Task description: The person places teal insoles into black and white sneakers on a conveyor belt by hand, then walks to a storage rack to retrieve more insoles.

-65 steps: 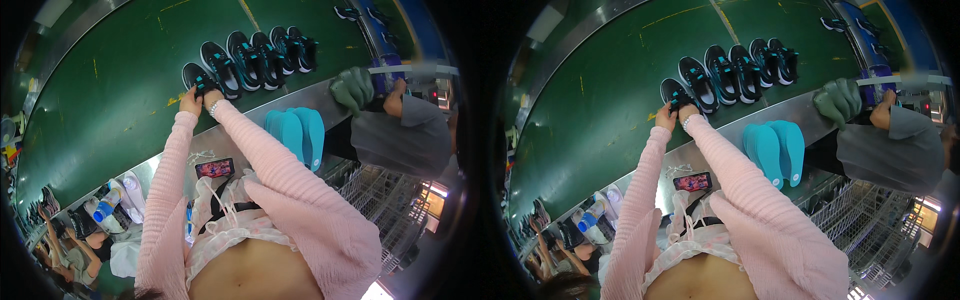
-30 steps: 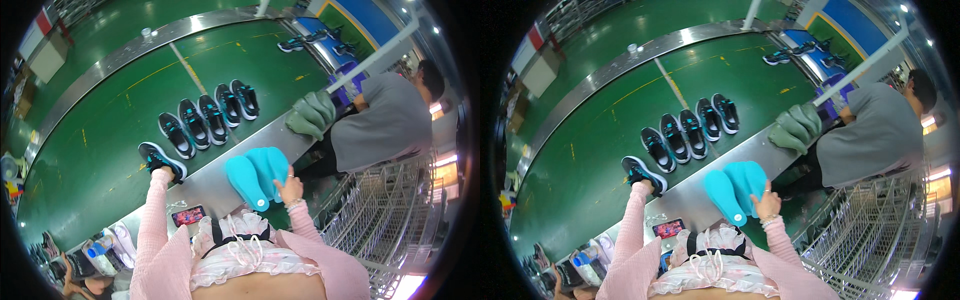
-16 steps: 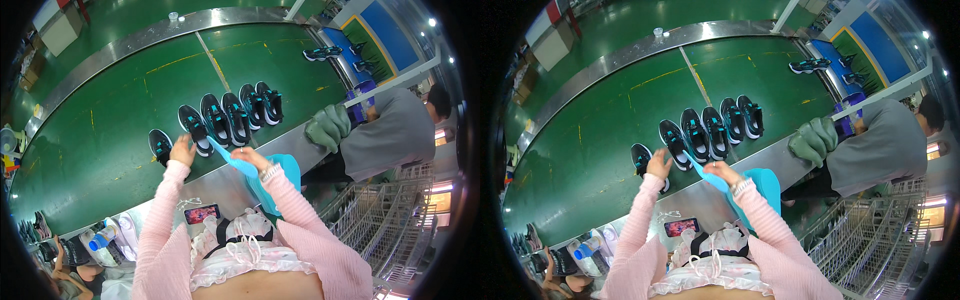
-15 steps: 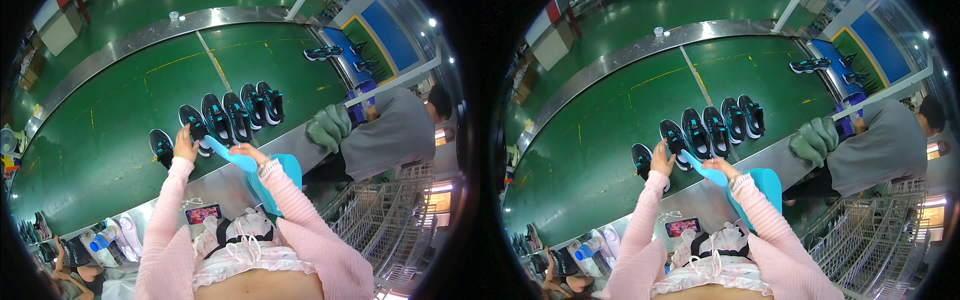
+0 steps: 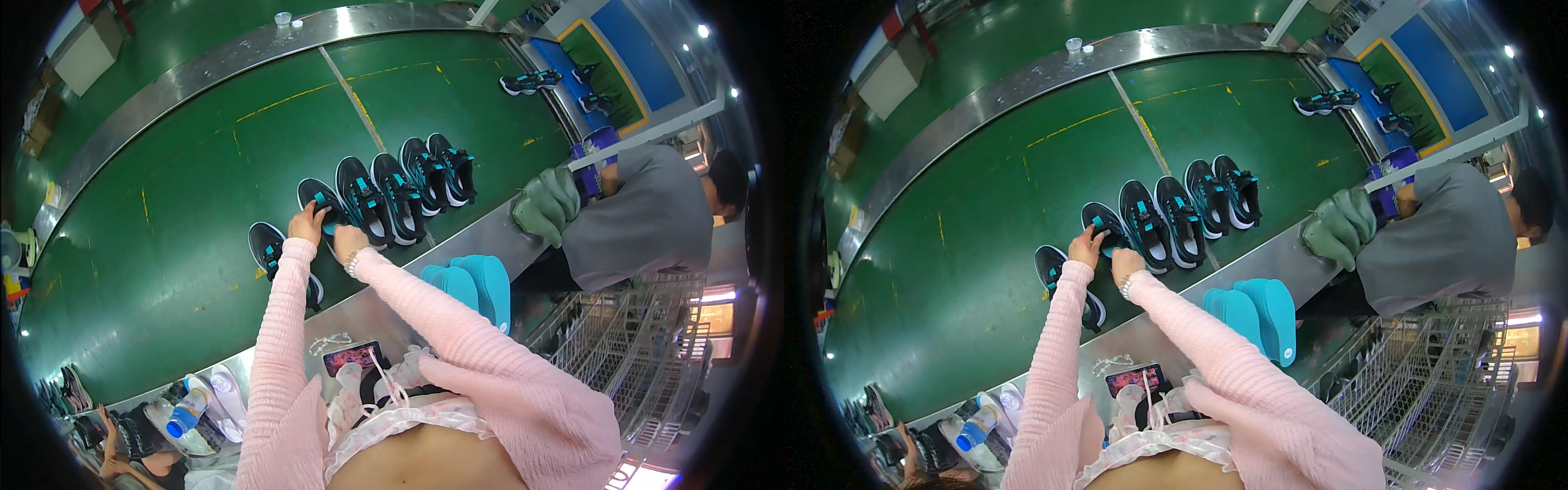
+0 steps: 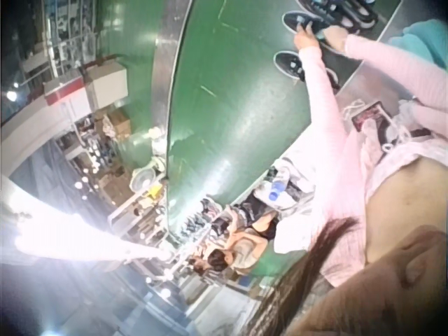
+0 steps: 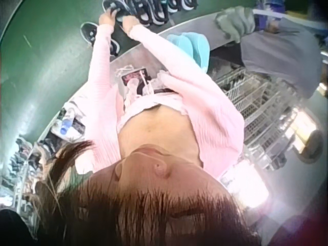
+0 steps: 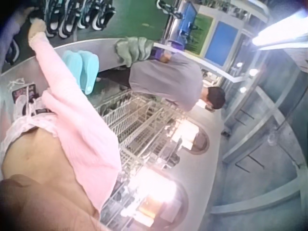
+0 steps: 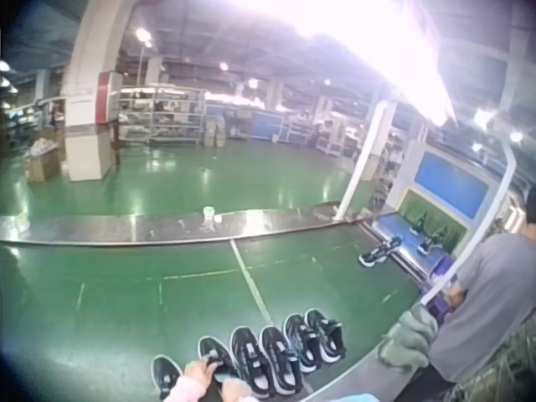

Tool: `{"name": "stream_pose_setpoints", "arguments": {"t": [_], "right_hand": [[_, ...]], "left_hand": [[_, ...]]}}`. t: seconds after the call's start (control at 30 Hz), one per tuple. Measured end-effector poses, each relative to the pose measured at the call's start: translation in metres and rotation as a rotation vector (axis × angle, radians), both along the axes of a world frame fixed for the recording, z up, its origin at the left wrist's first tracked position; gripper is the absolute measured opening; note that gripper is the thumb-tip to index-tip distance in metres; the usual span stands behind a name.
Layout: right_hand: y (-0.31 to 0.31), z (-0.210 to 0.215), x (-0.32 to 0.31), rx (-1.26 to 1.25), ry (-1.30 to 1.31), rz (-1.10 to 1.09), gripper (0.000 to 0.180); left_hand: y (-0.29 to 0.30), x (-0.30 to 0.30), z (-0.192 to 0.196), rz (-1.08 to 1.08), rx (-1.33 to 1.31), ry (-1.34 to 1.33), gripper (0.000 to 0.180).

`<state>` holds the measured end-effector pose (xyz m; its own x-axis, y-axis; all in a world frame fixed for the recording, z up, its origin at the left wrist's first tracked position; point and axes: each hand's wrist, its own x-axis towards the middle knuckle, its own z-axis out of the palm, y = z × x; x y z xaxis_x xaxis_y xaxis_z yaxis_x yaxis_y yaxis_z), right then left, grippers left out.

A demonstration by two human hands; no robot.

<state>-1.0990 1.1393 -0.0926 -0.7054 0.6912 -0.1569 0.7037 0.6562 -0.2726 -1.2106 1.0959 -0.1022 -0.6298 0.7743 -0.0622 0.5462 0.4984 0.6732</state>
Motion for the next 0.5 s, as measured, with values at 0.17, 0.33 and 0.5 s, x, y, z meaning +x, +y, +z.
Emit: {"name": "stream_pose_setpoints", "arguments": {"t": [0.17, 0.33, 0.5], "right_hand": [[0.014, -0.039, -0.028, -0.151, -0.002, -0.067, 0.018], [0.01, -0.042, -0.033, -0.215, 0.076, -0.092, 0.019], [-0.018, -0.019, 0.023, -0.043, 0.131, 0.02, 0.025]], "left_hand": [[-0.006, 0.011, 0.001, -0.061, 0.196, -0.127, 0.037], [-0.011, 0.016, 0.01, 0.013, 0.128, -0.201, 0.039], [-0.005, 0.025, 0.01, -0.048, 0.159, -0.287, 0.044]]}}
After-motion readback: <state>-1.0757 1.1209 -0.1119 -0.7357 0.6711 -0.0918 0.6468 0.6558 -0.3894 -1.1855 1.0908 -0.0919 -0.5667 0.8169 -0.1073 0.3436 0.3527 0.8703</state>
